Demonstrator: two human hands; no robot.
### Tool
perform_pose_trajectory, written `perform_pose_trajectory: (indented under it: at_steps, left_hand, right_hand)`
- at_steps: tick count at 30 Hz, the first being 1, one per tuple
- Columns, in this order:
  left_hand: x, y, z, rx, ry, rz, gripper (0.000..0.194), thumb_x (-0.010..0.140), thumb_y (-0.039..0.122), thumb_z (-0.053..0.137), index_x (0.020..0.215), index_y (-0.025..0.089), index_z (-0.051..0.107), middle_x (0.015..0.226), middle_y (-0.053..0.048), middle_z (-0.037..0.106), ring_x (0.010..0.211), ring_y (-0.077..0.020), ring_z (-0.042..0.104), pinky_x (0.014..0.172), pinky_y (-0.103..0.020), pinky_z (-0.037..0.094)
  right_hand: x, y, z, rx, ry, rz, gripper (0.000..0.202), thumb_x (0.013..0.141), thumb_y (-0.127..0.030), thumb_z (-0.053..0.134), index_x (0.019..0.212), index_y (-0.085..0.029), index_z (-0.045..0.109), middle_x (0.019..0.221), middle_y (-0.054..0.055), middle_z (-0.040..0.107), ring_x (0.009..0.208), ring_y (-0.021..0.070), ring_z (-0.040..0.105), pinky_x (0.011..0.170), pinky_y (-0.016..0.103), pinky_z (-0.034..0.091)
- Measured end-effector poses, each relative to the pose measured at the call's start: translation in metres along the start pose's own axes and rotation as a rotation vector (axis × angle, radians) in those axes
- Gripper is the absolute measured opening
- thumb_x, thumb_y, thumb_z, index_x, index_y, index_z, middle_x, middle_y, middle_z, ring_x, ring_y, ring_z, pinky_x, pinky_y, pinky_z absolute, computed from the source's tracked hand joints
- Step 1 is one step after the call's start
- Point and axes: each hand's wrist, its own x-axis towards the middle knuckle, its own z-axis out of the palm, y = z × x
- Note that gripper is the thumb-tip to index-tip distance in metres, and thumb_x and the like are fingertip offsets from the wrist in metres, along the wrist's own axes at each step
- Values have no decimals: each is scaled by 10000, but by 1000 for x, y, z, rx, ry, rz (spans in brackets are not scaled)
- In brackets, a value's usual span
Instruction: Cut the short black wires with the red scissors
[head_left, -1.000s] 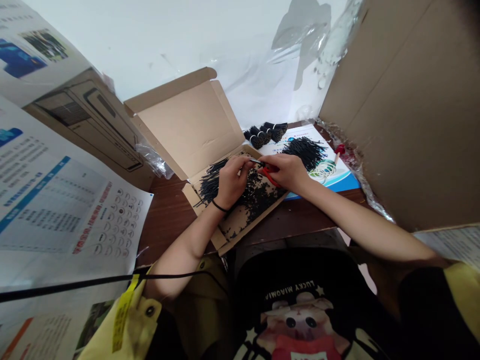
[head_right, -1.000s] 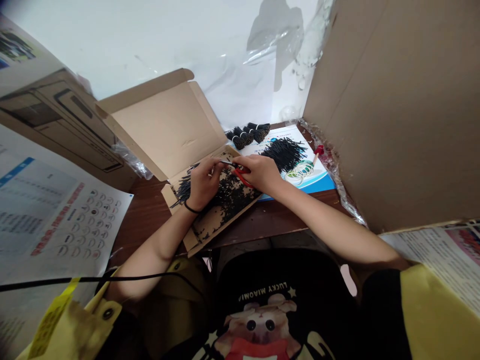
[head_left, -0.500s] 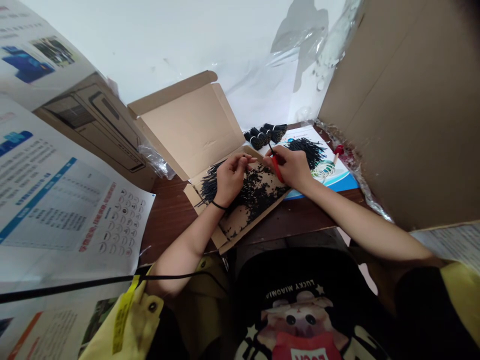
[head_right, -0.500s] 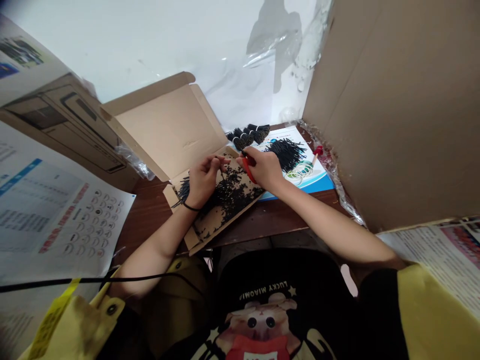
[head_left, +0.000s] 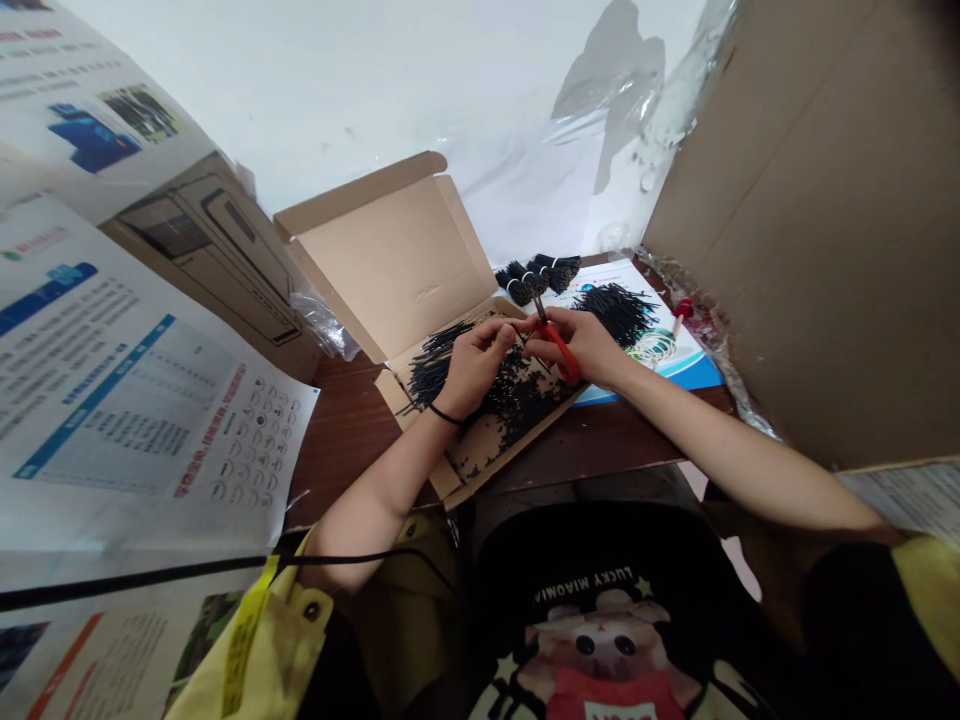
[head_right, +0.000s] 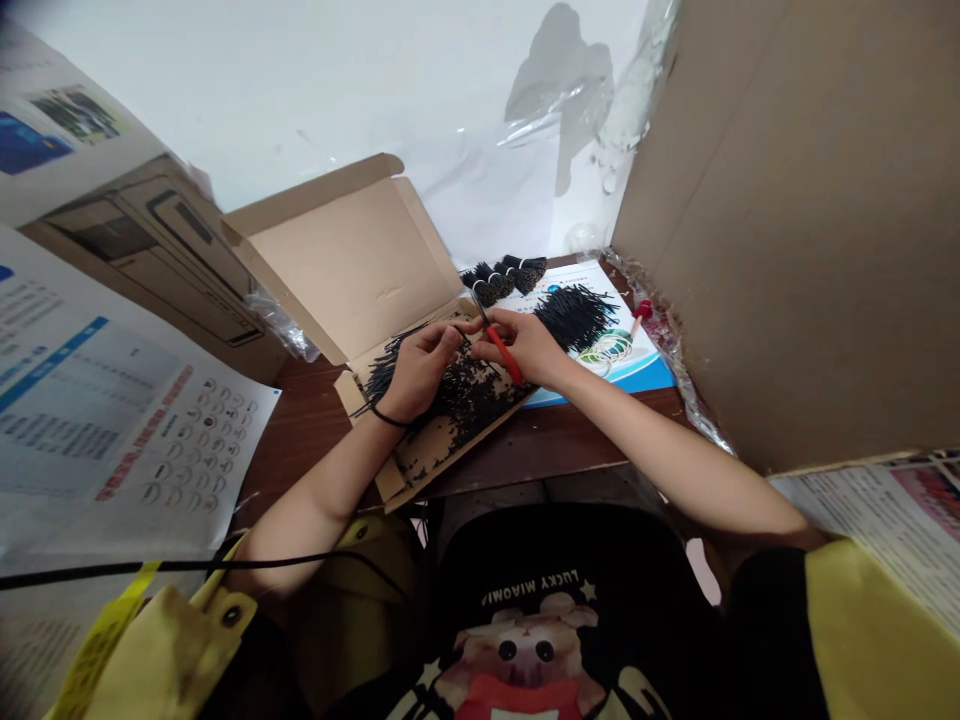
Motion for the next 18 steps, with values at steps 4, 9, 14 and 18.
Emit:
perform_pose_trajectory:
  at_steps: [4,9,14,18]
  left_hand:
    - [0,-5,-1,-14,22,-40,326,851,472,565,972,204,707,795,-23,661,692,-100,563,656,-232,451]
    - [1,-4,-3,-112,33,-57,297,824,453,614,996,229,704,787,-14,642,629,-80,520,592,-219,419]
    - [4,3,-8,-19,193,-44,408,877,529,489,846,200,729,709,-29,655,606,-88,536,580,-232,408]
    - [4,4,-8,308,135,-17,525,888,548,441,614,166,675,629,-38,655,612,-119,574,645,-267,436]
  right_hand:
    - [3,4,-1,-9,7,-15,258,721,-343,676,921,-196,606,681,-14,631,585,106,521,562,264,392]
    - [6,8,1,-34,10,-19,239,737,-339,651,928,-208,594,717,-4,655,572,105,516,562,271,404]
    - [14,2,-31,-175,102,11,246,741,-326,617,955,-205,609,725,9,656,622,127,555,612,292,435]
    - [18,-1,-73,-697,276,-32,257,700,-275,618,937,-189,666,699,28,641,657,164,552,632,309,402]
